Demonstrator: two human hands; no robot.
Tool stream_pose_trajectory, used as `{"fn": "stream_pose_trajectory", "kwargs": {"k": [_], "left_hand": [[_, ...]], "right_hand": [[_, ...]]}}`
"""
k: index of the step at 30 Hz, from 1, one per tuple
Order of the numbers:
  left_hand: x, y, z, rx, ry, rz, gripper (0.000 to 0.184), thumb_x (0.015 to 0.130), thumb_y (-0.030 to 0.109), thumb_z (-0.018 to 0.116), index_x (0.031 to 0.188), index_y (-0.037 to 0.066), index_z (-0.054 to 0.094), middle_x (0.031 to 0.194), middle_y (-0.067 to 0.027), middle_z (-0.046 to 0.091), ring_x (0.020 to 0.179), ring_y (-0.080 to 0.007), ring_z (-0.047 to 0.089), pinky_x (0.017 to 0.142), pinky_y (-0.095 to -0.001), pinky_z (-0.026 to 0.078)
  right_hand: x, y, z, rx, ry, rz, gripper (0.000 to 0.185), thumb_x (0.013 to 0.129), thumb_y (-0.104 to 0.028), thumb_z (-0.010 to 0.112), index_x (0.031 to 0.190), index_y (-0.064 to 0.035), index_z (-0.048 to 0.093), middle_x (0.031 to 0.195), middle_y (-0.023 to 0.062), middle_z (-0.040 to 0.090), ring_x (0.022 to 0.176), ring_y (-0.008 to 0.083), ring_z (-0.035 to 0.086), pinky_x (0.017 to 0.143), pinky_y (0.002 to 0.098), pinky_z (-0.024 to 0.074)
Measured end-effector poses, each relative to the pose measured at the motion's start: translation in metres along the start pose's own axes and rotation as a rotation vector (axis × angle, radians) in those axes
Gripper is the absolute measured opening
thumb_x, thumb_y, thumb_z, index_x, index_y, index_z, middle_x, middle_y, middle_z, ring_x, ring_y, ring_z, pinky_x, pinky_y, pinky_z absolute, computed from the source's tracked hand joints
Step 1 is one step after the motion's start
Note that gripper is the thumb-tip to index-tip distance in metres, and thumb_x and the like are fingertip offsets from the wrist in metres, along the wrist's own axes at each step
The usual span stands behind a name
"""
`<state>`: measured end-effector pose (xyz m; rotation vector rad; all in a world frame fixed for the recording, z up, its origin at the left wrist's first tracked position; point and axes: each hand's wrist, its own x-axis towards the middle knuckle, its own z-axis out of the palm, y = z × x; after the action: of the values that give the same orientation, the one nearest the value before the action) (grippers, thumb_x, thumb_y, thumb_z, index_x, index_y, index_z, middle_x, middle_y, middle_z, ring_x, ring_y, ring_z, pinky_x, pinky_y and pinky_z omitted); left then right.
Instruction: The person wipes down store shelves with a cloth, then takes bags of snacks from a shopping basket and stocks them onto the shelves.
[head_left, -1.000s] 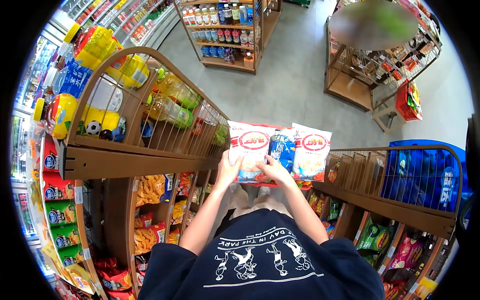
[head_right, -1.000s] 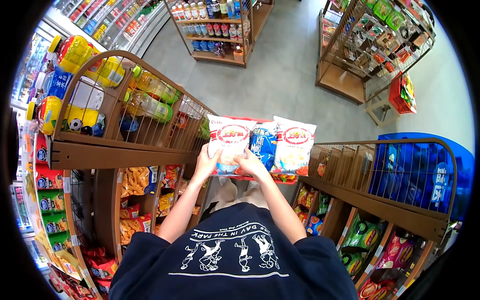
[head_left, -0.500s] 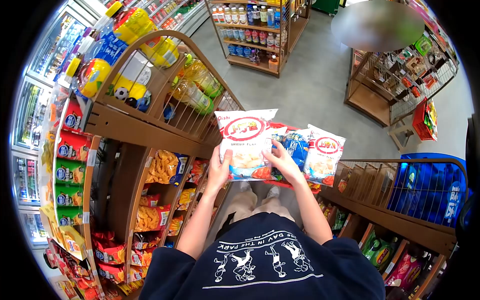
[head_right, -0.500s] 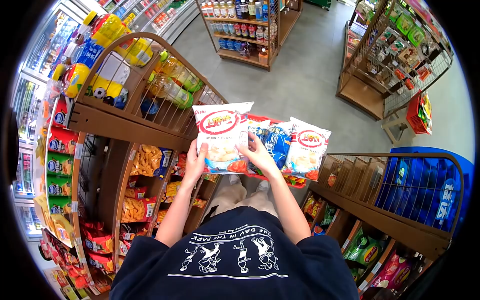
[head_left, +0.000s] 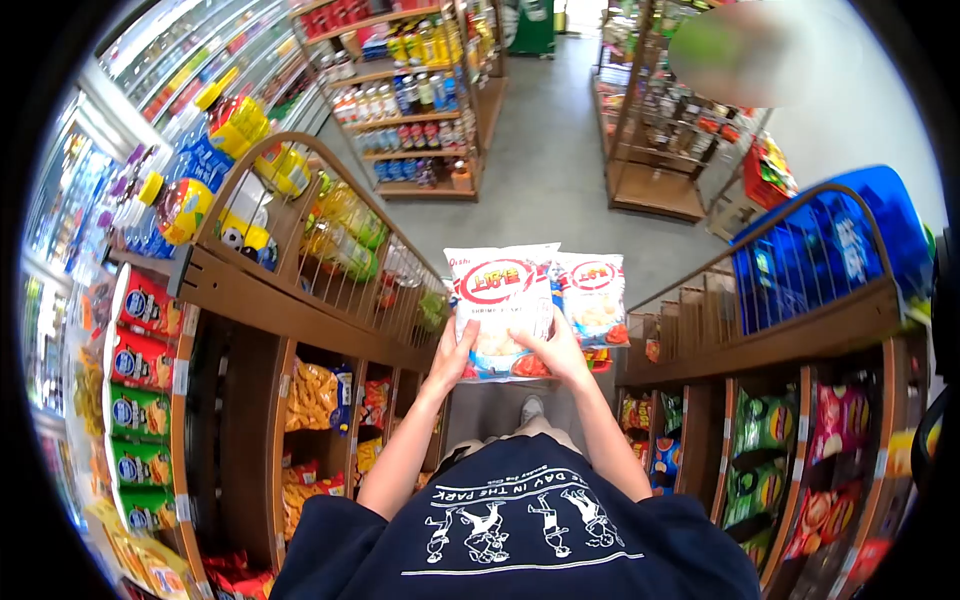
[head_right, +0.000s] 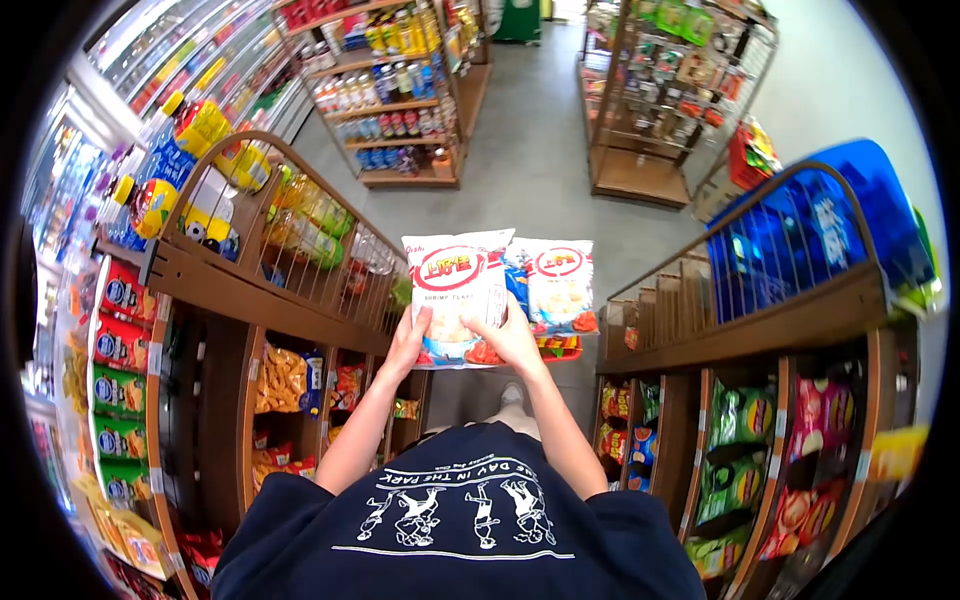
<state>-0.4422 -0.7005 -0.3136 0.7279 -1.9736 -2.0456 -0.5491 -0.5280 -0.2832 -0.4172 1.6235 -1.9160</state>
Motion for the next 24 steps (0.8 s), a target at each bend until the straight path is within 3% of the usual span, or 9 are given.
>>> {"fn": "stream_pose_trajectory", "kwargs": {"k": [2,4,5,9,13,18,24], "left_hand": [[0.001,-0.015,0.008,-0.063,-0.072,0.062,0.068,0.093,0.052,0.054,0.129,-0.006,0.048,0.126,-0.0172,0.056,0.117,-0.0206,0.052,0.099,-0.0318,0.040],[-0.008,-0.016,0.014,-0.001,-0.128,-0.012,0.061,0.096,0.048,0.053,0.126,-0.005,0.051,0.121,-0.0118,0.060,0.109,-0.0164,0.056,0.095,-0.0285,0.043],[-0.015,-0.013,0.018,0.046,-0.121,0.010,0.057,0.096,0.046,0.054,0.119,-0.006,0.056,0.112,-0.0107,0.064,0.102,-0.0160,0.059,0.090,-0.0288,0.046],[-0.052,-0.012,0.039,0.146,-0.235,0.046,0.054,0.092,0.043,0.061,0.112,-0.007,0.060,0.102,-0.0166,0.069,0.094,-0.0185,0.064,0.084,-0.0325,0.048],[-0.093,-0.057,0.073,0.073,-0.416,-0.022,0.056,0.090,0.046,0.061,0.111,-0.007,0.061,0.100,-0.0163,0.069,0.095,-0.0198,0.065,0.083,-0.0329,0.049],[-0.143,-0.068,0.101,0.119,-0.642,-0.032,0.059,0.091,0.049,0.060,0.111,-0.007,0.061,0.100,-0.0169,0.069,0.095,-0.0198,0.065,0.083,-0.0327,0.049],[-0.191,-0.074,0.144,0.131,-0.922,-0.060,0.055,0.091,0.044,0.061,0.113,-0.006,0.060,0.103,-0.0145,0.068,0.096,-0.0180,0.064,0.086,-0.0319,0.048]], "right_hand": [[-0.018,0.002,-0.002,-0.030,0.089,-0.042,0.066,0.077,-0.020,0.081,0.127,0.0045,0.046,0.117,0.0124,0.061,0.106,0.0163,0.060,0.091,0.0306,0.0494],[-0.042,-0.002,-0.002,0.012,0.145,-0.024,0.064,0.077,-0.018,0.081,0.126,0.0044,0.047,0.116,0.0120,0.062,0.105,0.0163,0.060,0.090,0.0302,0.0500],[-0.055,0.000,-0.003,0.002,0.180,-0.030,0.064,0.077,-0.018,0.081,0.126,0.0044,0.047,0.116,0.0120,0.062,0.105,0.0163,0.060,0.090,0.0302,0.0500],[-0.122,0.016,-0.009,0.032,0.344,0.002,0.065,0.077,-0.018,0.081,0.129,0.0027,0.047,0.119,0.0121,0.061,0.108,0.0167,0.059,0.094,0.0320,0.0483],[-0.200,0.029,-0.016,-0.028,0.571,0.116,0.067,0.076,-0.019,0.082,0.129,0.0026,0.048,0.120,0.0115,0.061,0.108,0.0172,0.059,0.095,0.0323,0.0472],[-0.285,0.028,-0.007,0.044,0.756,0.130,0.067,0.077,-0.020,0.081,0.129,0.0036,0.048,0.121,0.0119,0.061,0.109,0.0168,0.059,0.096,0.0318,0.0462],[-0.373,0.047,-0.016,-0.063,0.991,0.119,0.068,0.075,-0.022,0.082,0.128,0.0033,0.048,0.121,0.0127,0.062,0.108,0.0173,0.060,0.094,0.0324,0.0480]]}}
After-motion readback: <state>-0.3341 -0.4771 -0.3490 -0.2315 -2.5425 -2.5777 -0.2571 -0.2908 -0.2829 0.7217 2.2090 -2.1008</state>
